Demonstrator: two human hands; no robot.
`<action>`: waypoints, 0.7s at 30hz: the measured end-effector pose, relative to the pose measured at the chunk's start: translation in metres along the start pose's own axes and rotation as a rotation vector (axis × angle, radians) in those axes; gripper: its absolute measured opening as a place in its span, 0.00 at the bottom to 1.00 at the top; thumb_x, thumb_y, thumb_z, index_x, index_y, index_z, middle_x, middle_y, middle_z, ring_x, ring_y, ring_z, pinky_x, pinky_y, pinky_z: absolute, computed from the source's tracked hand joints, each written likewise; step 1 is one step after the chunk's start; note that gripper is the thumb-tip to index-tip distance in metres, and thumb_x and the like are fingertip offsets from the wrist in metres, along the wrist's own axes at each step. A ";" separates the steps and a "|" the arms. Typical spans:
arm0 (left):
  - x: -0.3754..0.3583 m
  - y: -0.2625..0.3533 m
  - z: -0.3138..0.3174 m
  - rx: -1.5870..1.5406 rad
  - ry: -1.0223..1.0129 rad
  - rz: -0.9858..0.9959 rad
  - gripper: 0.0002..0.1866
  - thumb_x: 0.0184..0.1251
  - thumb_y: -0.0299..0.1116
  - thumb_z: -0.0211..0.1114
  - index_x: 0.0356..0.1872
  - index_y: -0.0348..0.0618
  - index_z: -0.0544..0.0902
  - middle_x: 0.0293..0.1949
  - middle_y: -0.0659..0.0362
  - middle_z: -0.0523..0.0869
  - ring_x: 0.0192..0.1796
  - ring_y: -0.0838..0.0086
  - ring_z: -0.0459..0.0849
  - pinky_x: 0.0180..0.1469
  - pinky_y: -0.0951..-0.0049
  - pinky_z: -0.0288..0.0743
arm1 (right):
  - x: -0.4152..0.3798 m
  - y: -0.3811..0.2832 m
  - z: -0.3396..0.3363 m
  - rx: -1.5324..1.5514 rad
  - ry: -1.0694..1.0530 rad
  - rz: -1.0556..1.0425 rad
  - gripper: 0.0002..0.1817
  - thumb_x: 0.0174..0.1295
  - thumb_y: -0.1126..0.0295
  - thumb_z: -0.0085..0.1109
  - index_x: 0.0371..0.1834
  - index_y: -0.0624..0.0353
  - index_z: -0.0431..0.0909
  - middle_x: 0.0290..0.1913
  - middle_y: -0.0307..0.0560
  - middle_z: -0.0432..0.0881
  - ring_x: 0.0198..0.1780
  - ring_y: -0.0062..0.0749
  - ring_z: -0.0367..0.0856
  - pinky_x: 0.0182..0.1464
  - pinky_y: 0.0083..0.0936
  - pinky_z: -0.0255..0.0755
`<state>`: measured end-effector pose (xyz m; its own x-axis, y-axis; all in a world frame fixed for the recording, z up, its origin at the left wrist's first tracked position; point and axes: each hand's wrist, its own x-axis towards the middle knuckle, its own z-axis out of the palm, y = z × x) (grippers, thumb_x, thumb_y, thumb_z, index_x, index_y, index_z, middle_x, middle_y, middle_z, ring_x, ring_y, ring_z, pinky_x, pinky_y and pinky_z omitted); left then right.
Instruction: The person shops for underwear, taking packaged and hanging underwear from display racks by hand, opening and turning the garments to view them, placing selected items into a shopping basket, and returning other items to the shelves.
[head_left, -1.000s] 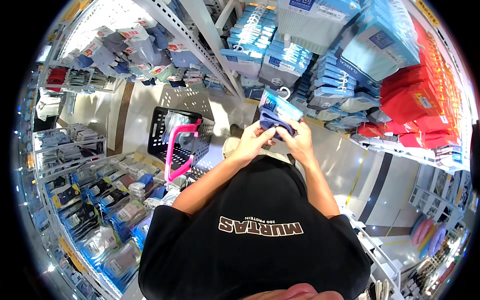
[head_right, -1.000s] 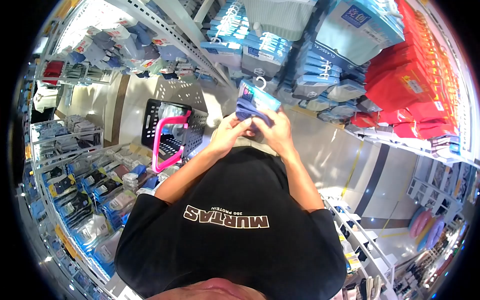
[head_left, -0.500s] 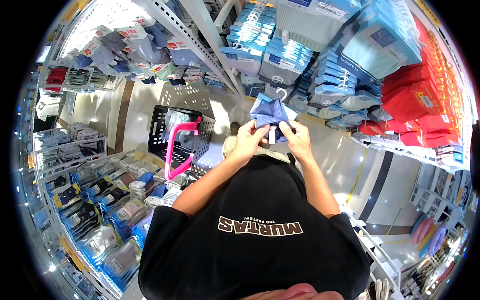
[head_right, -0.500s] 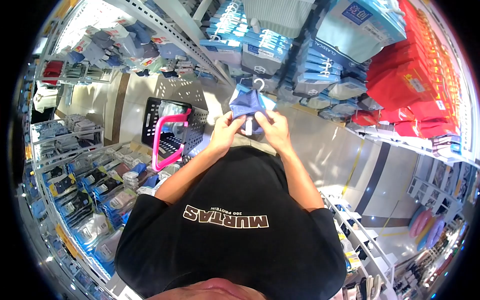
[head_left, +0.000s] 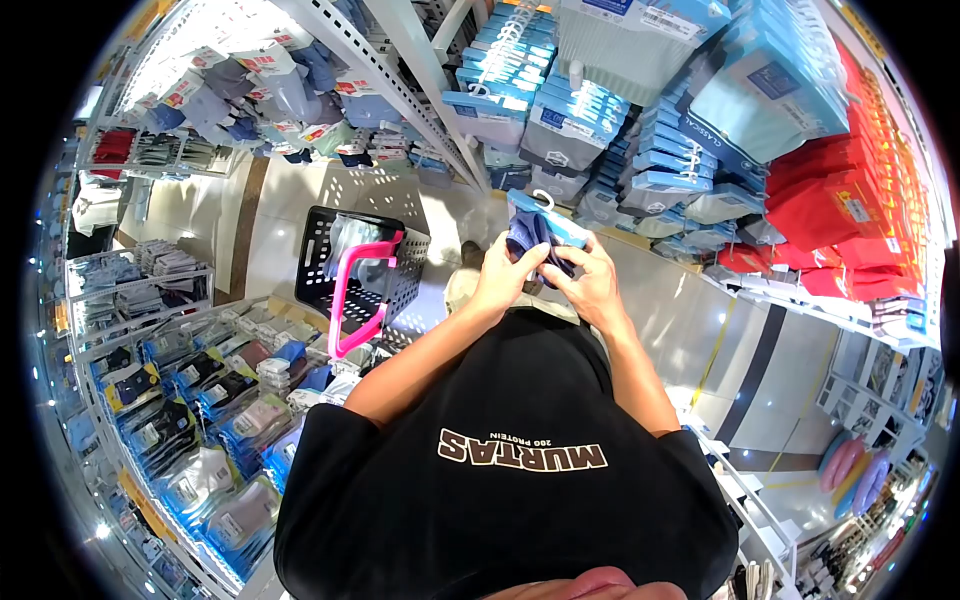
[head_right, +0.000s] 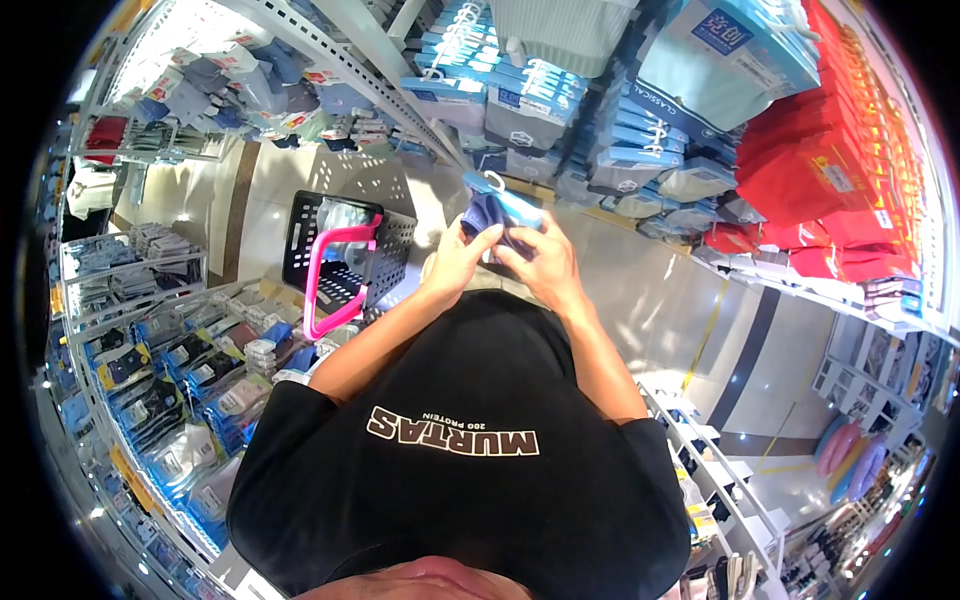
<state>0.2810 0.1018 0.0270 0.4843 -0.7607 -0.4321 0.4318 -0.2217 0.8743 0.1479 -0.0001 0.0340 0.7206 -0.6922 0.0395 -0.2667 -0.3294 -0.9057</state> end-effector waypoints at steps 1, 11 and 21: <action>0.000 -0.001 -0.001 -0.001 0.002 0.014 0.19 0.67 0.37 0.71 0.50 0.38 0.76 0.40 0.62 0.83 0.40 0.82 0.80 0.41 0.77 0.75 | 0.000 0.002 0.000 0.009 -0.002 0.009 0.14 0.56 0.67 0.73 0.44 0.60 0.87 0.50 0.53 0.81 0.51 0.43 0.82 0.52 0.33 0.77; 0.004 -0.008 -0.010 -0.077 -0.016 0.023 0.12 0.67 0.27 0.58 0.50 0.39 0.79 0.40 0.65 0.84 0.42 0.83 0.79 0.44 0.78 0.74 | 0.013 0.030 -0.002 0.414 0.064 0.258 0.14 0.69 0.64 0.63 0.43 0.67 0.85 0.36 0.33 0.81 0.38 0.15 0.73 0.43 0.19 0.69; 0.017 -0.028 -0.030 0.024 -0.118 -0.094 0.13 0.75 0.35 0.57 0.51 0.37 0.78 0.39 0.59 0.86 0.37 0.76 0.86 0.43 0.74 0.81 | 0.037 0.037 -0.012 0.357 0.219 0.038 0.09 0.69 0.73 0.60 0.48 0.62 0.86 0.40 0.39 0.81 0.40 0.20 0.76 0.45 0.18 0.69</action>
<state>0.3000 0.1140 -0.0115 0.3493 -0.8018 -0.4848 0.4518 -0.3091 0.8368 0.1566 -0.0455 0.0073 0.5516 -0.8321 0.0573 -0.0241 -0.0845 -0.9961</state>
